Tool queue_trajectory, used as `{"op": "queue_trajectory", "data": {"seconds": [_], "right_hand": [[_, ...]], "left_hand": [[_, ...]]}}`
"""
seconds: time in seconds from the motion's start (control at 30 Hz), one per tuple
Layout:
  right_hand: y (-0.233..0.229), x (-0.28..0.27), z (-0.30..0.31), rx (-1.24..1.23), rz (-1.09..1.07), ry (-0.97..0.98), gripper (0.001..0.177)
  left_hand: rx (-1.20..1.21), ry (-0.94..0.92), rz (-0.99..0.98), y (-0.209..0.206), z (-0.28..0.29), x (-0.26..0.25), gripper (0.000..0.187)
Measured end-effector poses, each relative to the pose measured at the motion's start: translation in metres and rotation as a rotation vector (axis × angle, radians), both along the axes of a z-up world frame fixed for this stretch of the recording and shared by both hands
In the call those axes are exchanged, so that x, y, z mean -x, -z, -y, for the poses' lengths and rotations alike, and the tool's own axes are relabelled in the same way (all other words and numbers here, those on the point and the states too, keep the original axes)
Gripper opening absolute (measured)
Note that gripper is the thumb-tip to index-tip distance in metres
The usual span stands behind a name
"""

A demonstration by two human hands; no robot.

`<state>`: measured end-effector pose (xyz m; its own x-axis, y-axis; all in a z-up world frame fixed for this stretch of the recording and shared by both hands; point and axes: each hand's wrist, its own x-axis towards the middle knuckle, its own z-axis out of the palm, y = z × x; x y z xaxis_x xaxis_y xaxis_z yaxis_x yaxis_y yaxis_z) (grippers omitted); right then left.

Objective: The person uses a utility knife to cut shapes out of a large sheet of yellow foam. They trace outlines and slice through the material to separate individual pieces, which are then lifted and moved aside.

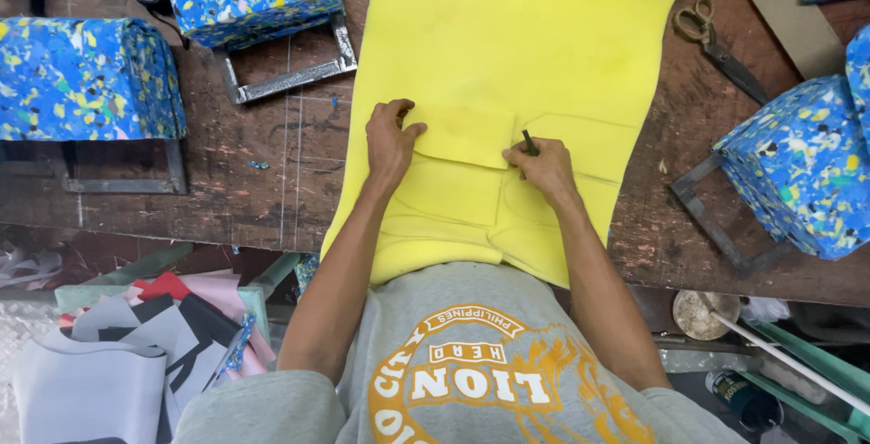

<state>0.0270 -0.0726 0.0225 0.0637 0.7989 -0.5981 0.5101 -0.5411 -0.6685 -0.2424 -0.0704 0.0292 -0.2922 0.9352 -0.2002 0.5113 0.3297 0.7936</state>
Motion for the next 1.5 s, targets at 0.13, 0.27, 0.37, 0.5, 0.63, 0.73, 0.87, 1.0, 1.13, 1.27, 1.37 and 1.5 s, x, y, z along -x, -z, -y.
{"op": "queue_trajectory", "data": {"seconds": [0.13,0.27,0.37,0.5,0.63,0.73,0.87,1.0,1.13,1.27,1.37,1.5], "right_hand": [[0.004,-0.005,0.0,-0.018,-0.054,0.001,0.021],[0.005,-0.002,0.001,-0.024,-0.026,0.006,0.022],[0.003,-0.003,0.001,-0.025,-0.026,0.005,0.022],[0.002,-0.001,0.001,-0.025,-0.018,0.0,0.022],[0.002,-0.002,0.0,-0.016,-0.03,0.013,0.023],[0.001,-0.003,0.0,-0.013,-0.013,-0.005,0.024],[0.0,-0.001,-0.001,-0.011,0.008,-0.005,0.025],[0.0,0.001,0.002,-0.031,0.017,-0.002,0.025],[0.0,0.0,0.001,-0.039,-0.011,0.004,0.024],[-0.005,-0.003,-0.001,-0.031,-0.053,-0.001,0.022],[-0.012,-0.001,-0.004,-0.042,-0.082,0.046,0.025],[-0.028,0.008,-0.017,-0.267,-0.27,0.183,0.04]], "left_hand": [[-0.012,-0.039,0.064,0.001,0.003,0.0,0.039],[-0.026,-0.037,0.04,0.007,0.001,-0.001,0.039],[-0.02,-0.05,0.049,0.009,0.0,-0.002,0.039],[0.004,-0.068,0.087,0.007,0.0,0.0,0.039],[-0.007,-0.074,0.069,0.006,0.001,-0.002,0.039],[-0.093,0.006,-0.136,0.015,0.004,-0.004,0.041],[-0.273,0.25,-0.52,0.047,0.01,-0.017,0.032],[-0.09,0.395,-0.64,0.038,0.015,-0.035,0.043],[0.035,0.455,-0.658,0.006,0.017,-0.061,0.061],[-0.078,0.444,-0.883,0.014,0.027,-0.077,0.066],[-0.104,0.454,-0.961,0.029,0.033,-0.08,0.065],[-0.126,0.435,-0.991,0.037,0.035,-0.085,0.062]]}}
